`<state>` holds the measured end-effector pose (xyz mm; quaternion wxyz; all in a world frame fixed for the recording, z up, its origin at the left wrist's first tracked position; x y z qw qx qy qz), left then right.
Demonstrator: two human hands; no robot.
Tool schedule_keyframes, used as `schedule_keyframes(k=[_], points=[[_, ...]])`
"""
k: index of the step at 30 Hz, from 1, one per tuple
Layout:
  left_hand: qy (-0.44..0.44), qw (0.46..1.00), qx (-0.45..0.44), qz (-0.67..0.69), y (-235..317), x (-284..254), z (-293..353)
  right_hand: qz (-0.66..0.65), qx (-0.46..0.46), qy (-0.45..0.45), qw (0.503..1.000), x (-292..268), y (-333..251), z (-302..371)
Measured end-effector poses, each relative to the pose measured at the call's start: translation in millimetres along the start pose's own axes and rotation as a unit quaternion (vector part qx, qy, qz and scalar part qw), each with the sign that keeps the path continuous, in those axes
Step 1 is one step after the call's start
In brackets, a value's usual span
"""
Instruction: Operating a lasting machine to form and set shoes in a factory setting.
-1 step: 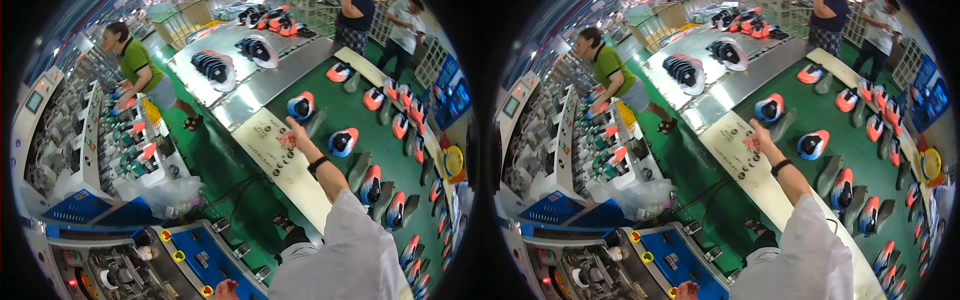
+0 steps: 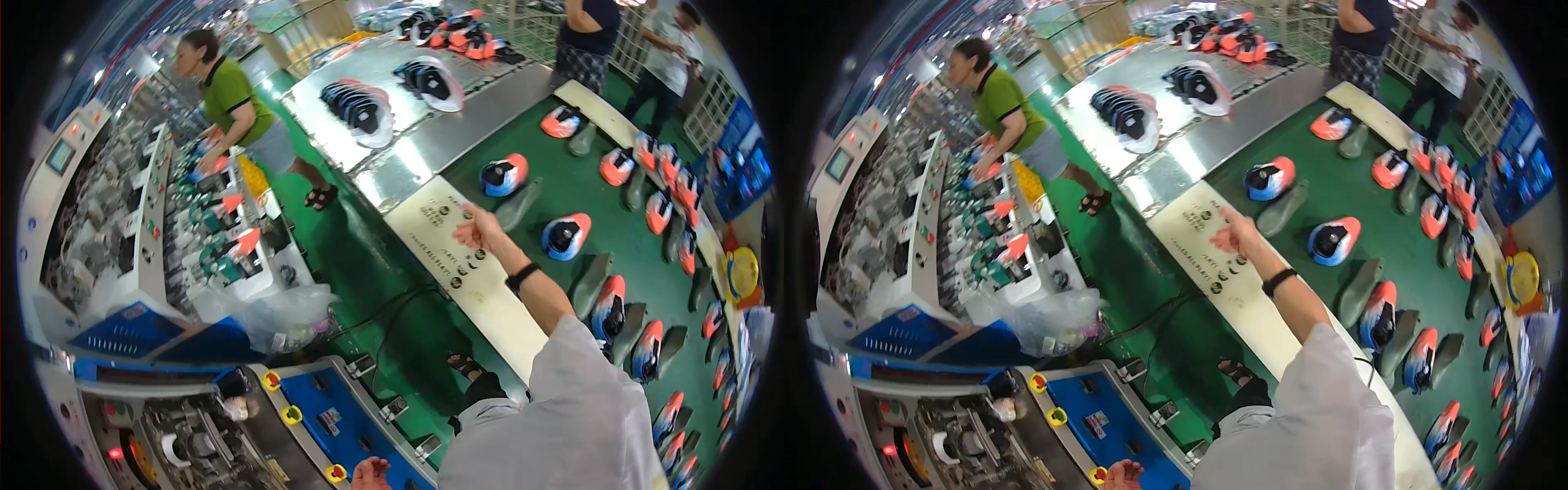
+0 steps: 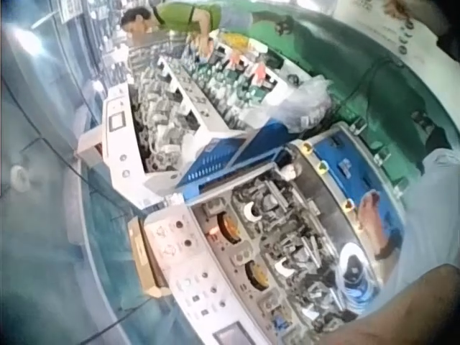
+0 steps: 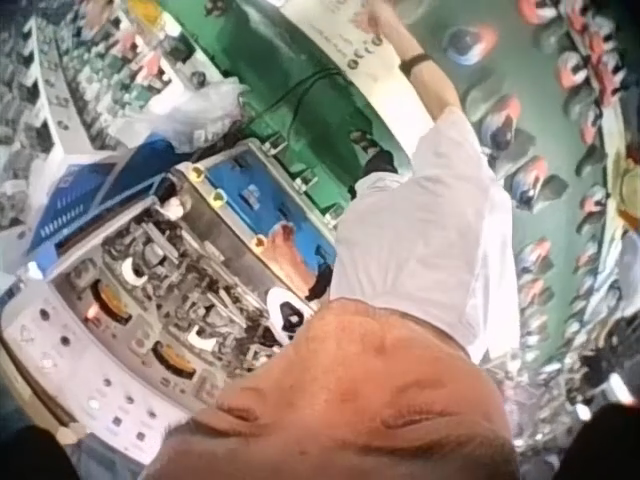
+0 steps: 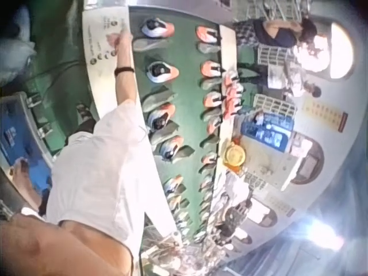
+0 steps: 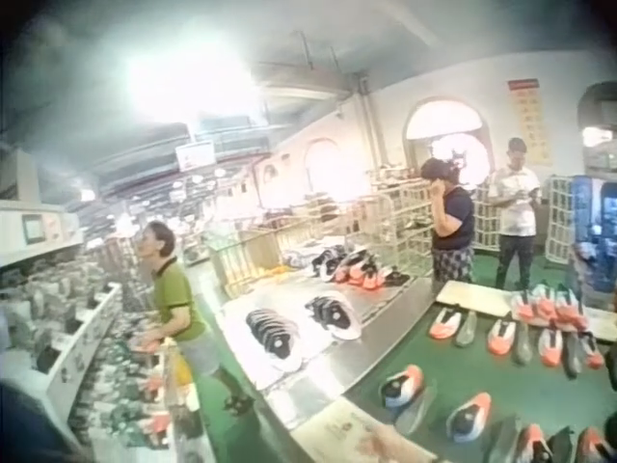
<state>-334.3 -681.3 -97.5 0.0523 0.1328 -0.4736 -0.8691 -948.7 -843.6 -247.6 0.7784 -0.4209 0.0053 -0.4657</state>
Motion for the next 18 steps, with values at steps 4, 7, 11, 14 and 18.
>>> schedule_keyframes(k=[4,7,11,14,18], points=[[0.091,0.988,-0.02,0.123,-33.6,-74.9,19.7,0.033,0.076,-0.296,0.952,174.6,138.6,83.9],[0.055,0.991,-0.025,0.119,-48.1,-67.1,42.3,0.153,0.107,-0.376,0.908,178.7,207.4,170.6],[0.148,0.962,0.034,0.228,-91.6,-125.8,91.7,0.362,0.182,-0.436,0.803,212.5,328.7,298.7],[0.22,0.921,0.074,0.312,-137.4,-189.8,173.5,0.459,0.172,-0.596,0.636,250.2,414.4,440.7],[0.335,0.877,0.131,0.318,-205.1,-248.4,256.0,0.496,0.123,-0.727,0.458,267.7,501.3,563.1]])
Point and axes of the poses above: each hand's wrist, its own z-axis away from the middle knuckle, its own x-axis out of the palm, y = z × x, the point moved 9 cm from there along -z, towards the middle knuckle, and after that the axes turned 8 degrees about -z, right-handed, at the moved point
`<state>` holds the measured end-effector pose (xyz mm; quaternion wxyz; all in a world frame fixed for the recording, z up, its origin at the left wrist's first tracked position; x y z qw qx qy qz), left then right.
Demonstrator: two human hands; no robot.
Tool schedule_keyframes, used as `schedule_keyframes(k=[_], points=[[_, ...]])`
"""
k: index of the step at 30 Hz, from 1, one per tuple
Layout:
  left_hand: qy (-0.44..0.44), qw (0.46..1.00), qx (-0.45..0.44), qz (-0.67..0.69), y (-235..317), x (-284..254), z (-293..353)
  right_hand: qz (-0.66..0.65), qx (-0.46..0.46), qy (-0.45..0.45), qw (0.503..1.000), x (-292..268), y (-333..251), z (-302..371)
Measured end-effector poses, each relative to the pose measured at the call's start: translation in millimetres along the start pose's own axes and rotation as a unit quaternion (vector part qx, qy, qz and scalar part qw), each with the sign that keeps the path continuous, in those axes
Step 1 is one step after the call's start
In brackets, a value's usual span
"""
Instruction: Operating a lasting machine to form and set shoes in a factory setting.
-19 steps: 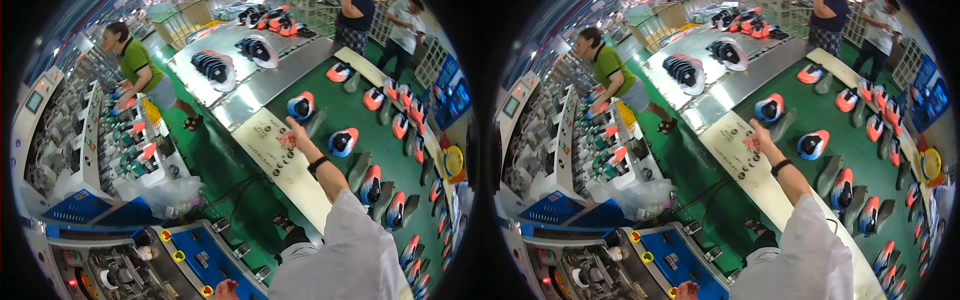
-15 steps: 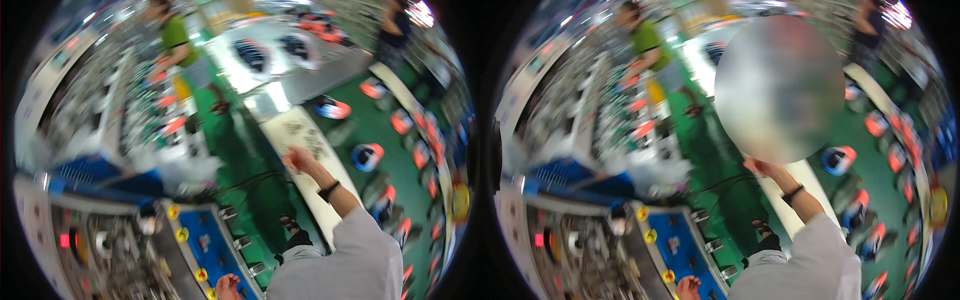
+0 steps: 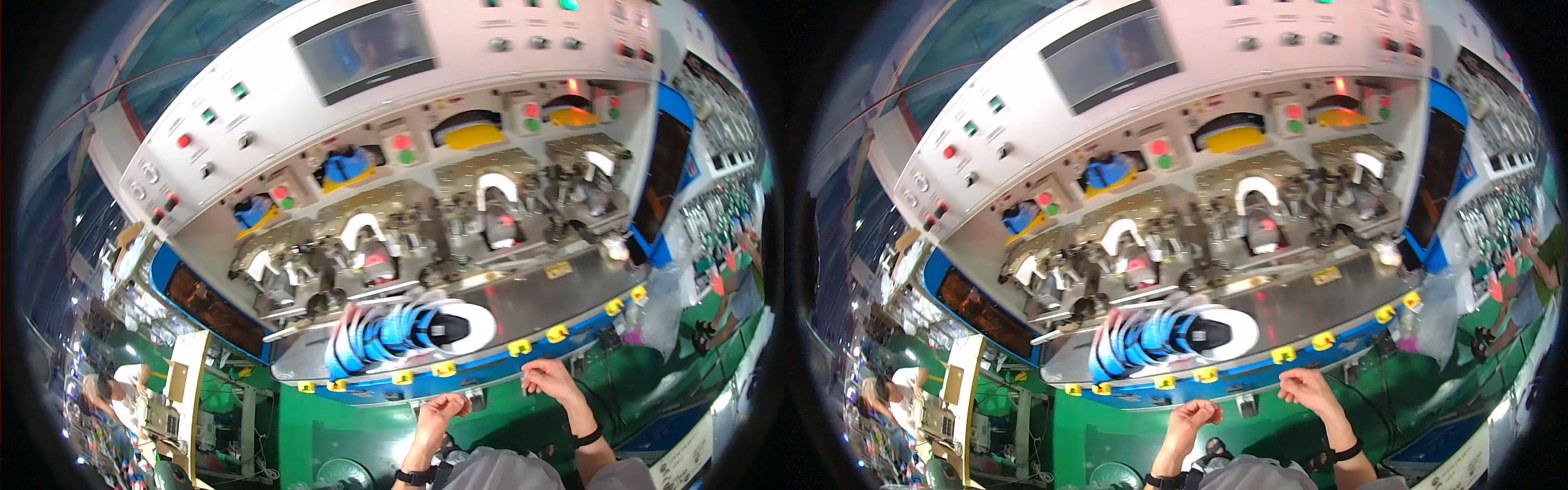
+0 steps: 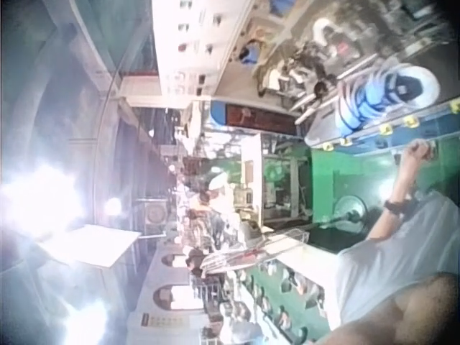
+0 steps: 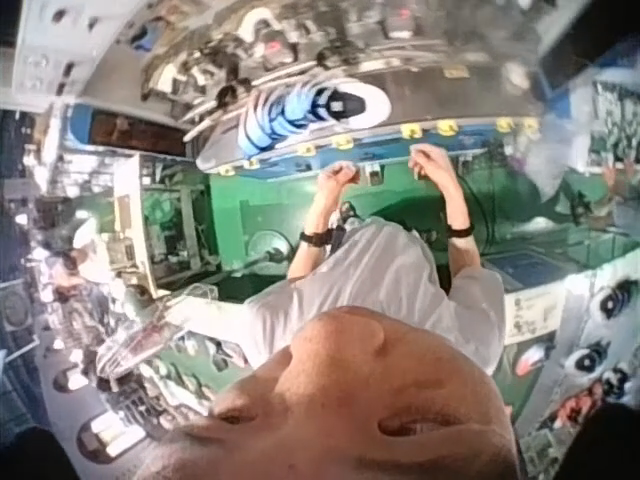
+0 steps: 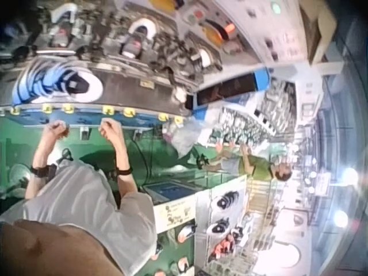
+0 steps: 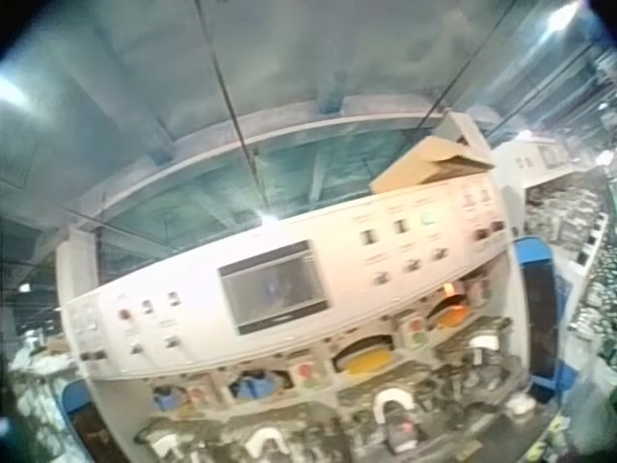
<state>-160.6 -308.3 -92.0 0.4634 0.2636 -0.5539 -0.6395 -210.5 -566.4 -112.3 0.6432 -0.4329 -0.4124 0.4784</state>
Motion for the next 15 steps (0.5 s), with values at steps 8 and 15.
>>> schedule_keyframes(k=[8,15], points=[[0.135,0.988,0.058,0.046,45.6,-167.9,33.7,0.294,-0.25,-0.27,0.882,276.2,-182.4,-139.6],[0.345,0.927,0.098,0.107,32.0,-239.2,103.6,0.277,-0.523,-0.194,0.783,493.7,-353.8,-258.2]])
Point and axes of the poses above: each hand's wrist, its own z-axis away from the middle knuckle, its own x-axis out of the palm, y = z × x, the point moved 9 cm from there along -z, towards the middle knuckle, and after that the axes turned 8 degrees about -z, right-handed, at the moved point
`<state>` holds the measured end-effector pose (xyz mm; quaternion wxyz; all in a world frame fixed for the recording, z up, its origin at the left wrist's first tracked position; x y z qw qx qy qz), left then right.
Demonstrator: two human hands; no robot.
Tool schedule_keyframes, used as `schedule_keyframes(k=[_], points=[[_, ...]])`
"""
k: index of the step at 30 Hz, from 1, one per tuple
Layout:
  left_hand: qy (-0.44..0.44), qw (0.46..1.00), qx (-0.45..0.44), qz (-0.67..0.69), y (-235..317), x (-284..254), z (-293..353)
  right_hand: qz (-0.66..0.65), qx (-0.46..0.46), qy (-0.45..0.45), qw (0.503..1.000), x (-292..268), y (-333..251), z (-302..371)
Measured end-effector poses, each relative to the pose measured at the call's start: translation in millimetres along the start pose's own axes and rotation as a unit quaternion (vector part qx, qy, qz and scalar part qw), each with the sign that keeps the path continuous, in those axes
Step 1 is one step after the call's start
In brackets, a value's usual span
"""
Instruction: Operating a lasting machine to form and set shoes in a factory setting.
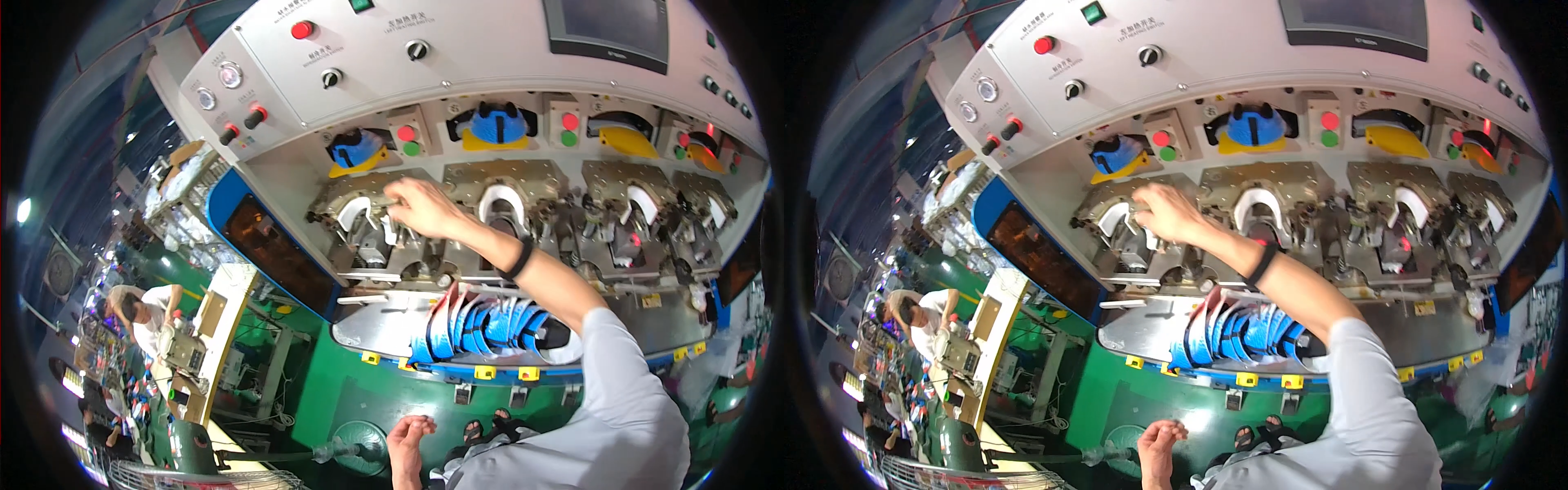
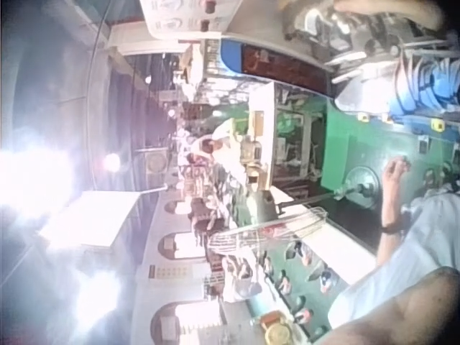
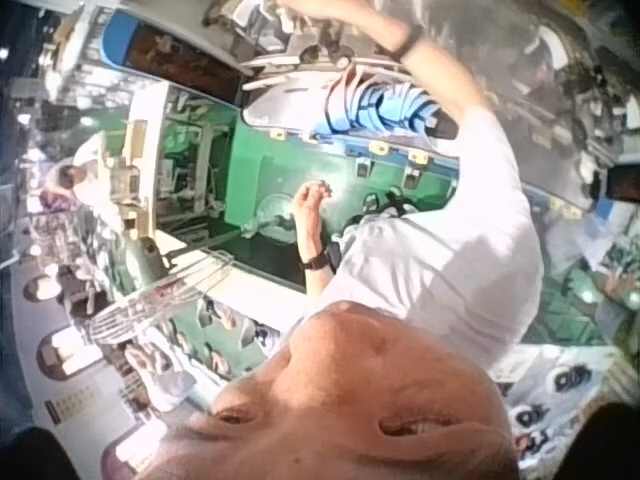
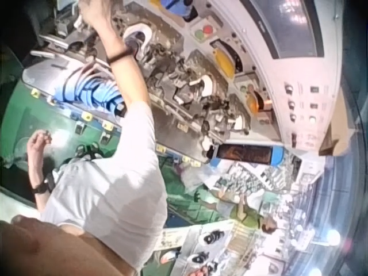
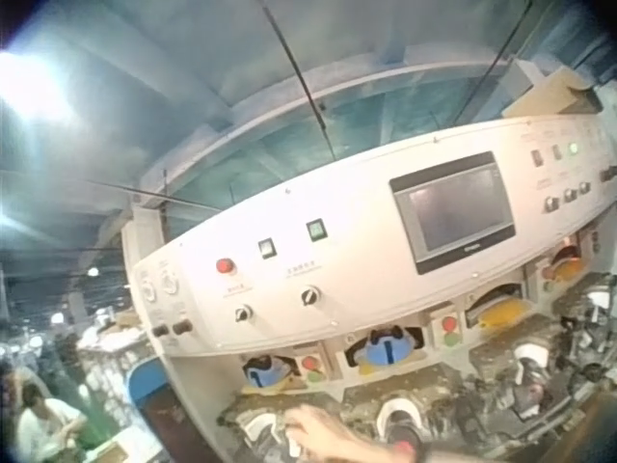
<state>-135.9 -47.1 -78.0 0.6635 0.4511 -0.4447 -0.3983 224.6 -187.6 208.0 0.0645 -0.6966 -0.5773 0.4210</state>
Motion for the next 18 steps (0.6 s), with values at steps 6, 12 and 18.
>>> schedule_keyframes(k=[6,12,18], points=[[0.189,0.982,-0.014,-0.022,19.8,-22.1,25.7,0.069,-0.077,0.115,0.988,34.0,25.3,-126.6],[0.287,0.958,-0.004,0.013,32.9,-25.4,50.2,0.105,0.022,-0.003,0.994,88.0,63.3,-180.9],[0.259,0.965,0.032,0.014,32.2,-53.0,16.7,0.077,-0.147,0.108,0.98,93.4,38.1,-129.6]])
Point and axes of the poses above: each hand's wrist, its own z-axis away from the middle knuckle, its own x-axis out of the palm, y = z × x, the point moved 9 cm from there along -z, towards the middle knuckle, and after that the axes turned 8 degrees about -z, right-handed, at the moved point
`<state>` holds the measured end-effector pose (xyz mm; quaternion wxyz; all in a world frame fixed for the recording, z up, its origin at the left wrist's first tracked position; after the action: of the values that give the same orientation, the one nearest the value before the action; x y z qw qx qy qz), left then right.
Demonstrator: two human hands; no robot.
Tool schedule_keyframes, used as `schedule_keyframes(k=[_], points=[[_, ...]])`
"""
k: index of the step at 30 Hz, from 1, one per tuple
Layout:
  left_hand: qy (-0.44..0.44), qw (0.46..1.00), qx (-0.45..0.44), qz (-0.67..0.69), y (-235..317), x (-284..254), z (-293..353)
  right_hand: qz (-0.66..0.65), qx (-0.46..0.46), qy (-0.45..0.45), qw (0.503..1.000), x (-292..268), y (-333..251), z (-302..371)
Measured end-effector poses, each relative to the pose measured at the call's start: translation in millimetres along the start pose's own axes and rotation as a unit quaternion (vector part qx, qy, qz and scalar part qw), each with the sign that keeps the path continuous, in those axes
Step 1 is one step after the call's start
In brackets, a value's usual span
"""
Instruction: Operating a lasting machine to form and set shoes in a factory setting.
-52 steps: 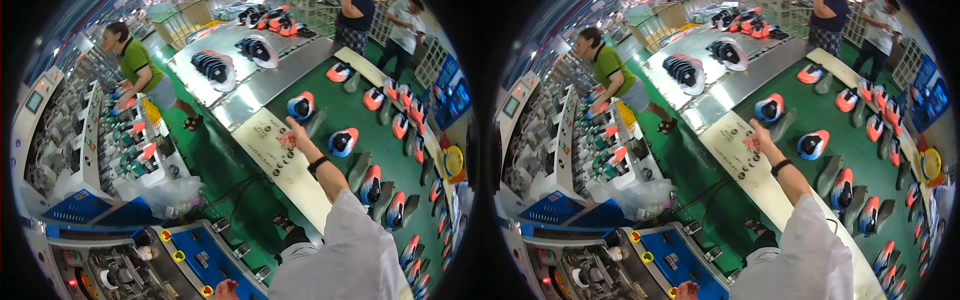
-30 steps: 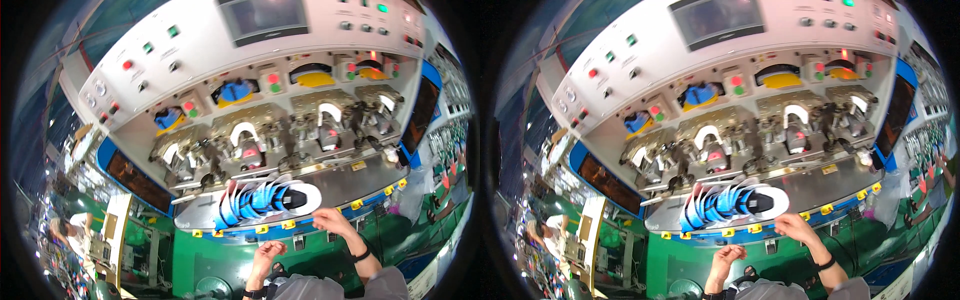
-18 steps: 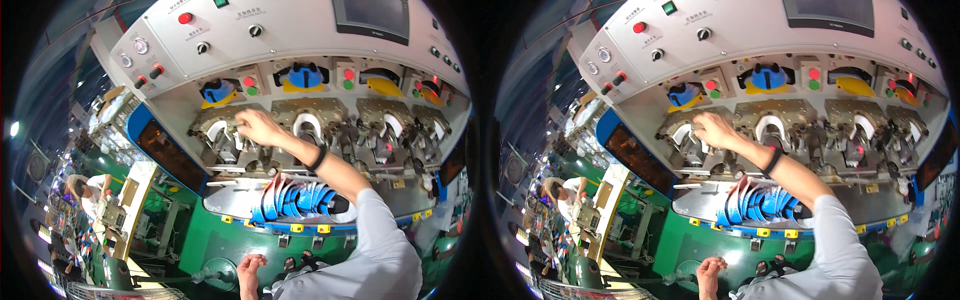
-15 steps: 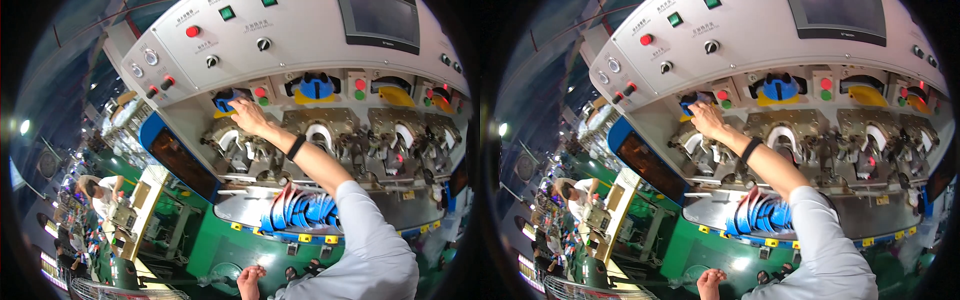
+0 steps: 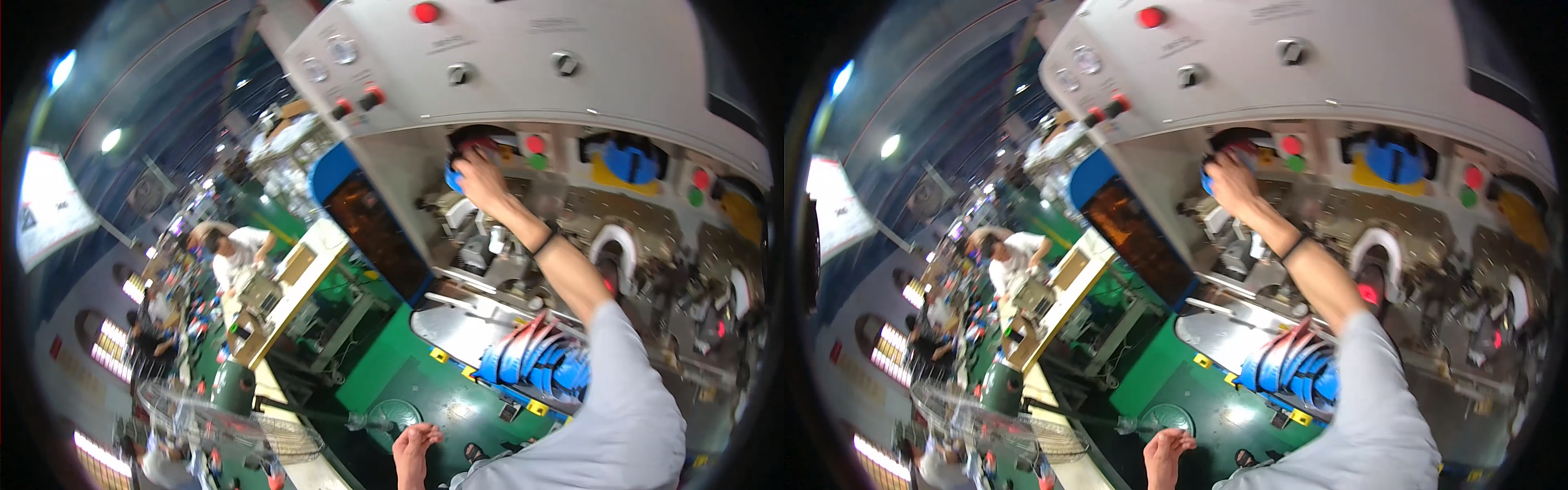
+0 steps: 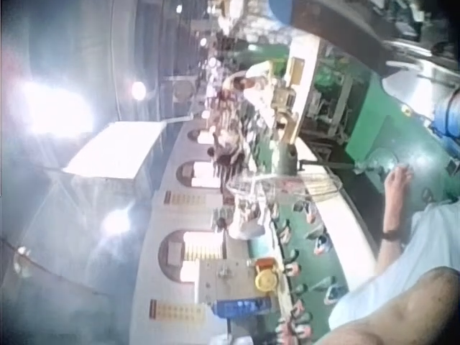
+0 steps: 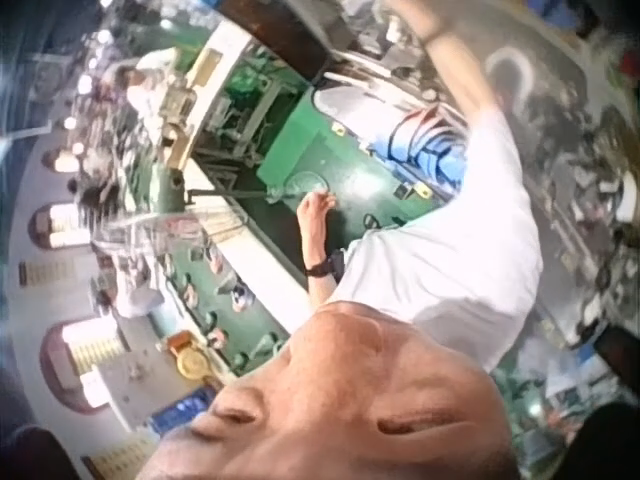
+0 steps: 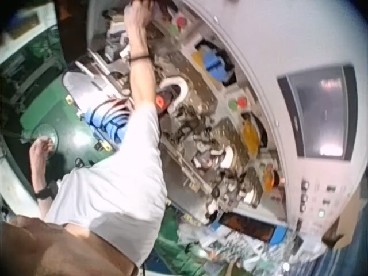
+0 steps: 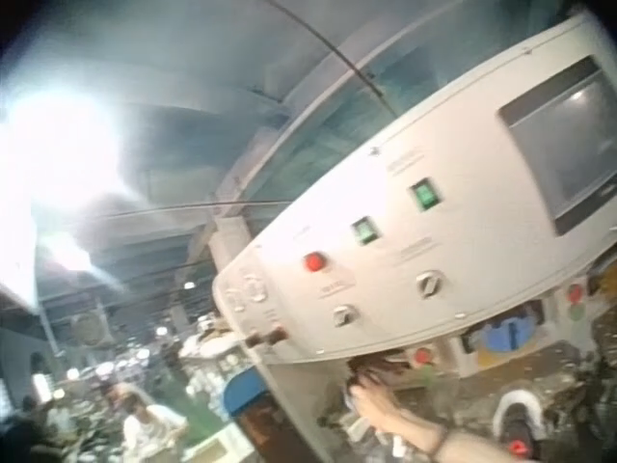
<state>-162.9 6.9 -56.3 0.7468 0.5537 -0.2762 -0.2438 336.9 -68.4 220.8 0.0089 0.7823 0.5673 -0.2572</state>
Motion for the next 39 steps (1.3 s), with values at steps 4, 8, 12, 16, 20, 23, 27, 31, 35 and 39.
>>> schedule_keyframes(k=[4,8,12,16,20,23,27,31,35,39], points=[[-0.115,0.991,0.059,0.03,39.8,70.0,-48.0,-0.147,-0.1,-0.038,0.983,-74.4,-126.8,122.3],[-0.146,0.972,0.043,0.18,67.0,101.1,-76.7,-0.268,-0.061,-0.151,0.949,-100.4,-222.9,224.4],[-0.048,0.973,-0.062,0.219,38.1,127.9,-111.2,-0.234,0.013,-0.158,0.959,-105.1,-212.0,262.2],[-0.069,0.967,-0.102,0.221,18.1,122.0,-143.8,-0.388,0.098,-0.155,0.903,-114.1,-194.1,251.0],[-0.145,0.96,-0.14,0.195,26.5,140.7,-186.6,-0.483,0.57,0.032,0.664,-82.9,-109.5,348.4],[-0.202,0.95,-0.174,0.164,26.2,167.8,-210.5,-0.523,0.668,0.046,0.528,-46.3,-93.0,363.1],[-0.25,0.941,-0.191,0.124,18.8,183.3,-268.3,-0.568,0.662,0.078,0.483,27.6,-79.2,357.5],[-0.337,0.917,-0.188,0.104,26.0,199.0,-329.1,-0.505,0.685,0.126,0.511,76.1,-55.6,355.6],[-0.362,0.914,-0.174,0.055,35.4,218.9,-378.3,-0.57,0.674,0.241,0.403,104.4,-41.1,331.9],[-0.348,0.918,-0.185,0.047,9.6,234.0,-424.7,-0.562,0.651,0.273,0.431,117.8,-22.2,303.4]])
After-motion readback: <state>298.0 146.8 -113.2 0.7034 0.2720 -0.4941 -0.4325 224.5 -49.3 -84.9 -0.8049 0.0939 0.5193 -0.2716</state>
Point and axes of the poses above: each hand's wrist, its own z-axis away from the middle knuckle, its own x-axis out of the palm, y = z × x, the point moved 9 cm from there along -z, towards the middle knuckle, and after that the axes turned 8 degrees about -z, right-handed, at the moved point
